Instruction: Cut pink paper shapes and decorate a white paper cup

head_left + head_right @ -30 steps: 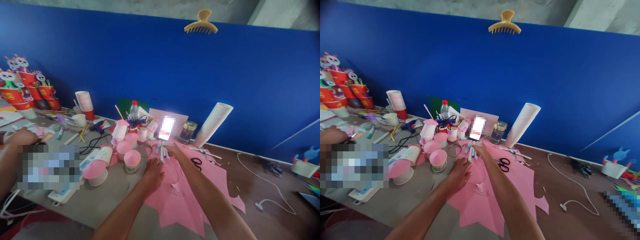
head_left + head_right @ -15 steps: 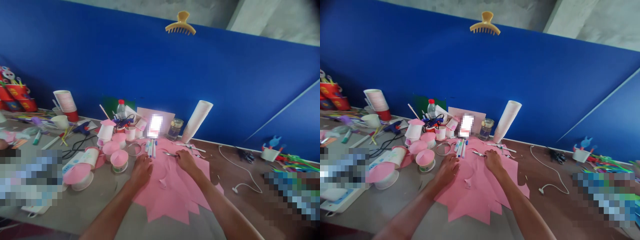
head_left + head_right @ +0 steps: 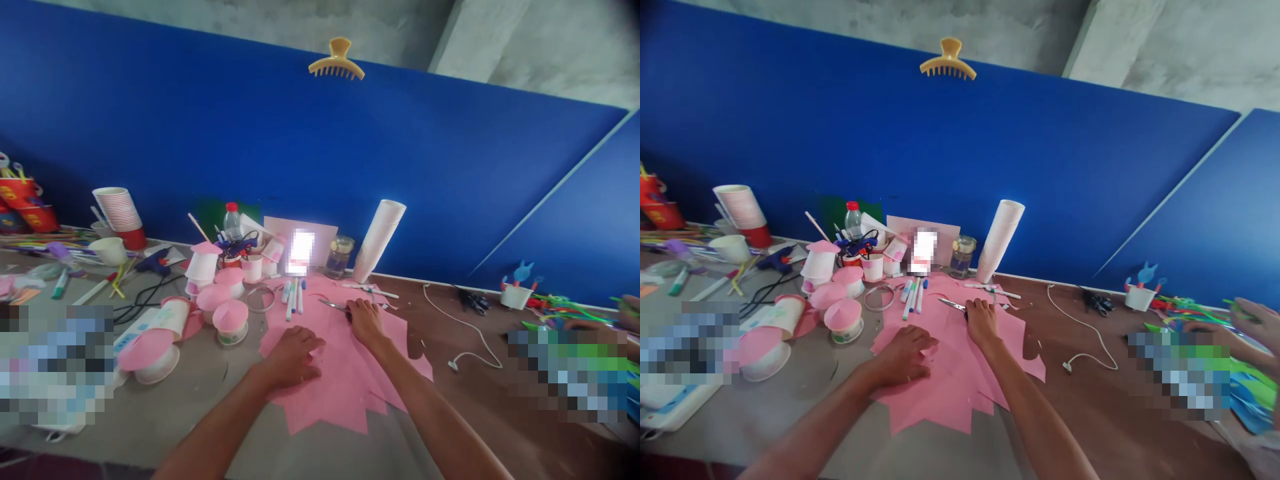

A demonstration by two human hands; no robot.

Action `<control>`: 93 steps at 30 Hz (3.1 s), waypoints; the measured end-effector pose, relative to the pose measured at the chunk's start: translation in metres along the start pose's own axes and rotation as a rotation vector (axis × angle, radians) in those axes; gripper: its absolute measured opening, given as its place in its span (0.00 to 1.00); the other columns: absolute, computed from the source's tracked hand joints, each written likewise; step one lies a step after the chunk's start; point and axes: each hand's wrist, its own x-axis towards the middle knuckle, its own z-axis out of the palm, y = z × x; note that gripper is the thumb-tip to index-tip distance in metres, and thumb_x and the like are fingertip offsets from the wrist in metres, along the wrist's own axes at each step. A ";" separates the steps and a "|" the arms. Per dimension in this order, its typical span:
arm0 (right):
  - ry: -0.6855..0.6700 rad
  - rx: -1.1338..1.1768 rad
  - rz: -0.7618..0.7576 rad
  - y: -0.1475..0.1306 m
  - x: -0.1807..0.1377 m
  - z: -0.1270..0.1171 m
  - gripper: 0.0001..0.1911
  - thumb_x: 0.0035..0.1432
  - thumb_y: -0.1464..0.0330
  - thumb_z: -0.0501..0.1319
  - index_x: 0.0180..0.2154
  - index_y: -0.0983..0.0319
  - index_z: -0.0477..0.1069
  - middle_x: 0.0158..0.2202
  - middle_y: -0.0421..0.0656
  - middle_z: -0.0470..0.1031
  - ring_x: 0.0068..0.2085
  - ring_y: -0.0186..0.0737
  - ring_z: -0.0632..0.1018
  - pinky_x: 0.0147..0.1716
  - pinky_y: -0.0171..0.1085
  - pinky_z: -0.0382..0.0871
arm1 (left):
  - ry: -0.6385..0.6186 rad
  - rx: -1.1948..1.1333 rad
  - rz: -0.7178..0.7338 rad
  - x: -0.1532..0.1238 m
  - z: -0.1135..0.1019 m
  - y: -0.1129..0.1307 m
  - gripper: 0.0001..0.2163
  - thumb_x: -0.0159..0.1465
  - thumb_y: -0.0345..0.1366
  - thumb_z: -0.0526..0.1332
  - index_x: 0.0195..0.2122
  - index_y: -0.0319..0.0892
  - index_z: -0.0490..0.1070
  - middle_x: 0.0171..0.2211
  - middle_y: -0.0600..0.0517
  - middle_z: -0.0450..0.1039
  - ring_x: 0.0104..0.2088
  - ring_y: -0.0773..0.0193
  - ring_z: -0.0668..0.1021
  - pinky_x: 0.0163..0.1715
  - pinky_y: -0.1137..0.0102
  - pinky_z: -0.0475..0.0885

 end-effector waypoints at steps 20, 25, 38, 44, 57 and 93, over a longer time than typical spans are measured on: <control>0.260 0.344 -0.017 -0.024 -0.038 0.017 0.16 0.57 0.74 0.51 0.46 0.61 0.68 0.42 0.47 0.72 0.44 0.43 0.70 0.51 0.41 0.53 | 0.466 0.078 -0.330 -0.003 -0.013 -0.048 0.14 0.62 0.31 0.52 0.48 0.43 0.68 0.35 0.47 0.75 0.37 0.59 0.75 0.41 0.63 0.67; 0.200 0.267 0.029 -0.026 -0.035 0.016 0.14 0.57 0.74 0.52 0.43 0.60 0.71 0.39 0.46 0.73 0.42 0.43 0.71 0.50 0.43 0.53 | 0.540 -0.005 -0.406 -0.004 -0.010 -0.057 0.11 0.62 0.32 0.52 0.44 0.41 0.67 0.34 0.47 0.75 0.35 0.59 0.76 0.37 0.65 0.69; -0.020 0.440 0.011 -0.075 0.017 -0.016 0.15 0.60 0.67 0.50 0.45 0.62 0.69 0.40 0.46 0.75 0.41 0.40 0.75 0.40 0.34 0.64 | 0.698 -0.099 -0.500 -0.002 -0.013 -0.051 0.06 0.59 0.33 0.54 0.37 0.40 0.65 0.33 0.49 0.65 0.34 0.60 0.71 0.37 0.64 0.68; -0.148 0.310 0.009 -0.135 0.098 -0.023 0.16 0.59 0.62 0.52 0.44 0.63 0.70 0.42 0.51 0.76 0.44 0.47 0.76 0.41 0.40 0.65 | 0.698 -0.228 -0.538 0.000 -0.006 -0.049 0.09 0.57 0.30 0.54 0.40 0.40 0.65 0.34 0.49 0.67 0.34 0.62 0.71 0.35 0.66 0.67; -0.287 0.484 0.060 -0.141 0.137 -0.025 0.07 0.43 0.70 0.62 0.29 0.65 0.72 0.31 0.49 0.76 0.35 0.44 0.77 0.31 0.35 0.66 | 0.768 -0.575 -0.609 0.000 -0.005 -0.039 0.11 0.60 0.33 0.54 0.44 0.42 0.68 0.38 0.48 0.71 0.36 0.63 0.73 0.38 0.67 0.69; 0.284 2.086 0.515 -0.100 -0.011 -0.005 0.13 0.42 0.62 0.66 0.24 0.62 0.65 0.16 0.34 0.67 0.16 0.26 0.63 0.18 0.29 0.55 | 0.617 -1.310 -0.506 0.012 -0.009 -0.002 0.15 0.53 0.41 0.66 0.37 0.38 0.70 0.28 0.51 0.76 0.26 0.68 0.75 0.33 0.70 0.71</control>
